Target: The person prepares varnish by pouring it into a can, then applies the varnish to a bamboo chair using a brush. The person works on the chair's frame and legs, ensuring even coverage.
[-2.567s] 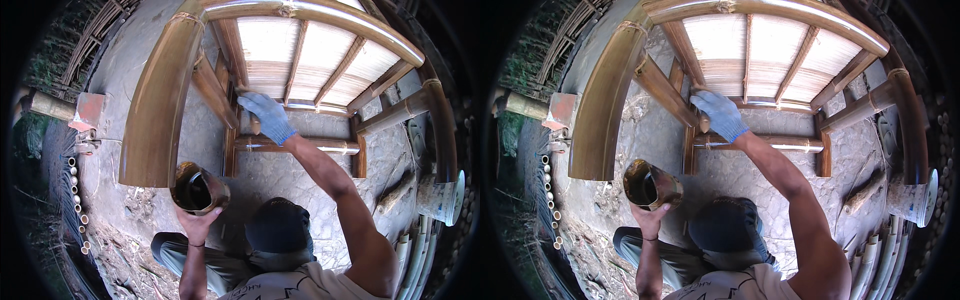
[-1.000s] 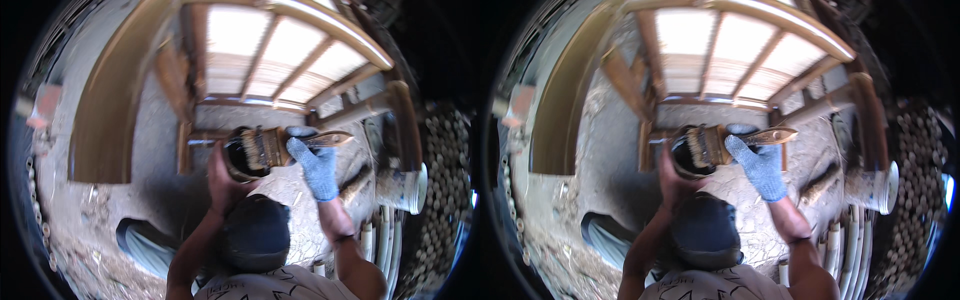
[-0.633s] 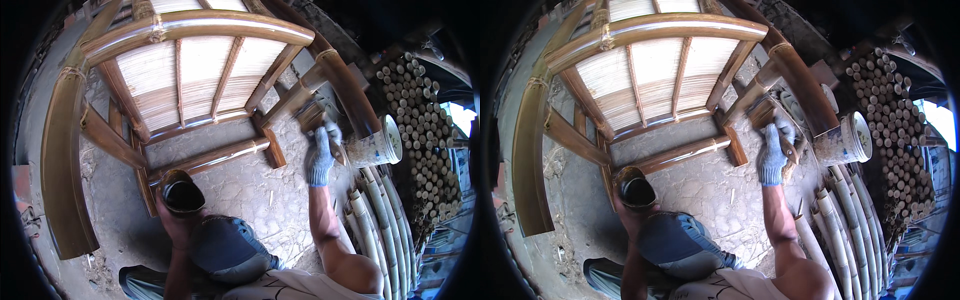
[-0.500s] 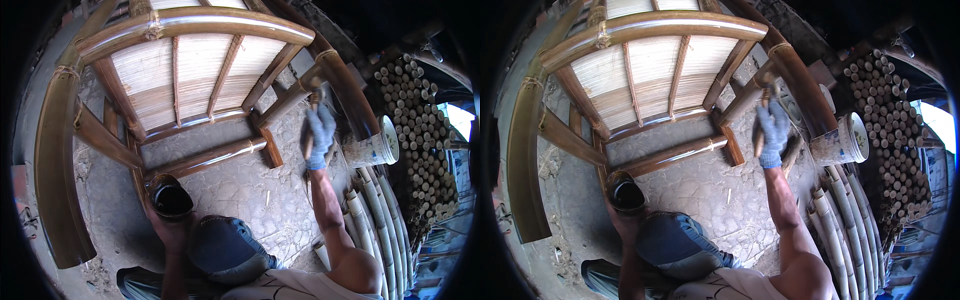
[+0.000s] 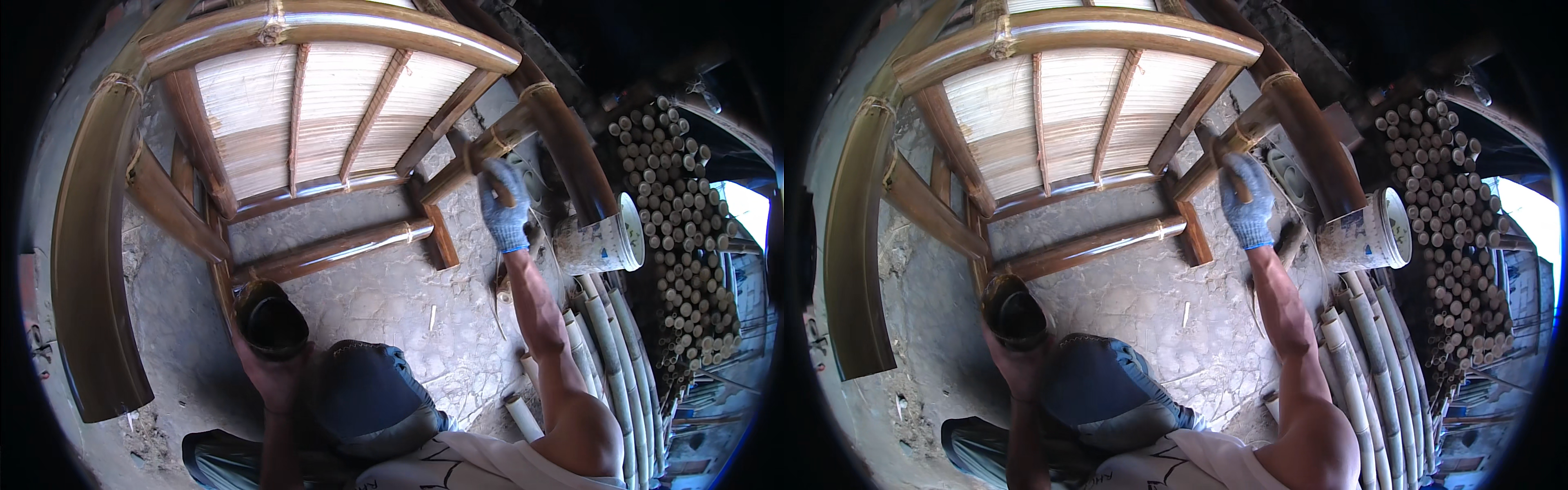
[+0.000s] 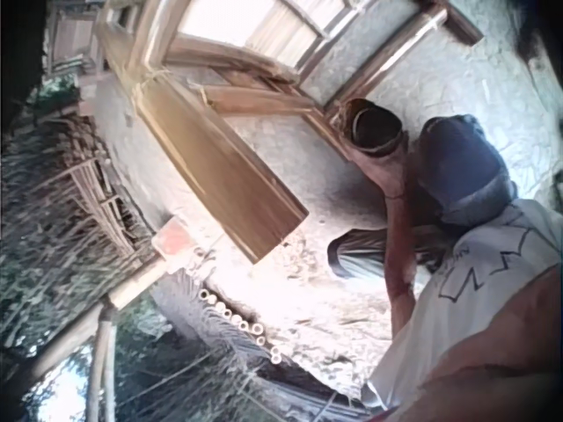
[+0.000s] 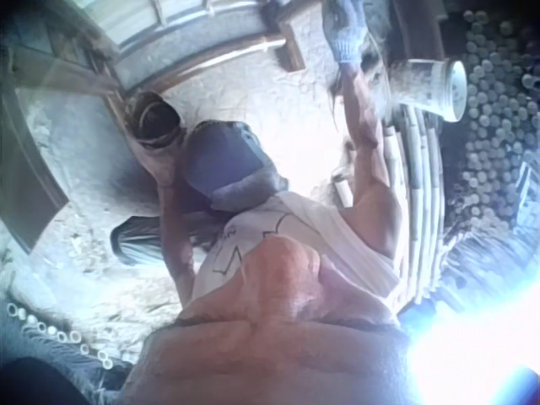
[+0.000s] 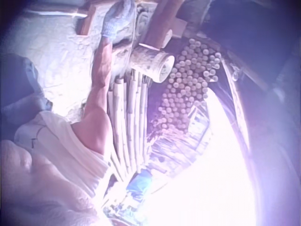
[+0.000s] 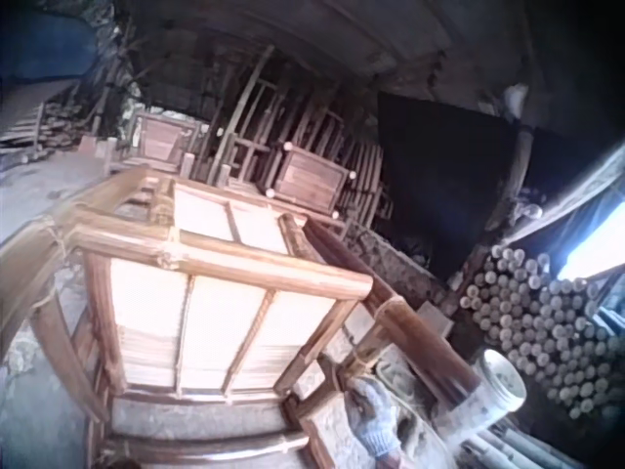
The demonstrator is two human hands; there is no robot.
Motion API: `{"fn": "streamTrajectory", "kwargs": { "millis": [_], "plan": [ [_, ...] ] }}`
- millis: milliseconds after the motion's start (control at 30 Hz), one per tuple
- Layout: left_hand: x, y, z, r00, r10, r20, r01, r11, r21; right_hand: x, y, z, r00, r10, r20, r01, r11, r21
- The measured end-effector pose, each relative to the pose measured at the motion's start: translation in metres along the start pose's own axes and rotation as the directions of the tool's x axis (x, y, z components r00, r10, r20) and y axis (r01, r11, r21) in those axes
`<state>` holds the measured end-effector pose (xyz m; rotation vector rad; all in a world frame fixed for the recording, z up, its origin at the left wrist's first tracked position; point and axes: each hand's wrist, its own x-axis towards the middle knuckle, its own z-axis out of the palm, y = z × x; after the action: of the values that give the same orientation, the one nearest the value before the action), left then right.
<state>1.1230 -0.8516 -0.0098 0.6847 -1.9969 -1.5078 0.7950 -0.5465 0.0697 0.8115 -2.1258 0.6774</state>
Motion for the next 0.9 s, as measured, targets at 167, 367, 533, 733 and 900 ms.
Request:
{"fn": "streamTrajectory", "kwargs": {
  "millis": [167,367,533,733,900],
  "plan": [
    [0.000,0.017,0.003,0.996,-0.071,0.060,0.076,0.993,-0.093,0.057,-0.039,-0.030,0.937,-0.250,-0.245,0.129,0.897,-0.423],
    [-0.003,0.015,-0.005,0.999,-0.050,0.014,0.052,0.986,-0.157,0.058,-0.063,0.019,0.996,0.017,0.089,0.047,0.748,-0.662],
    [-0.006,0.017,-0.009,0.998,-0.058,0.016,0.059,0.996,-0.070,0.070,-0.058,0.054,0.926,0.093,0.365,0.201,0.697,-0.689],
    [-0.011,0.000,-0.017,0.998,-0.067,-0.016,0.067,0.998,-0.002,-0.050,-0.017,0.090,0.709,0.115,0.695,0.332,0.816,-0.473],
    [-0.007,0.008,-0.007,0.995,-0.073,-0.067,0.068,0.994,-0.083,-0.104,0.035,0.116,0.632,0.016,0.775,0.141,0.981,-0.135]
  ]
}}
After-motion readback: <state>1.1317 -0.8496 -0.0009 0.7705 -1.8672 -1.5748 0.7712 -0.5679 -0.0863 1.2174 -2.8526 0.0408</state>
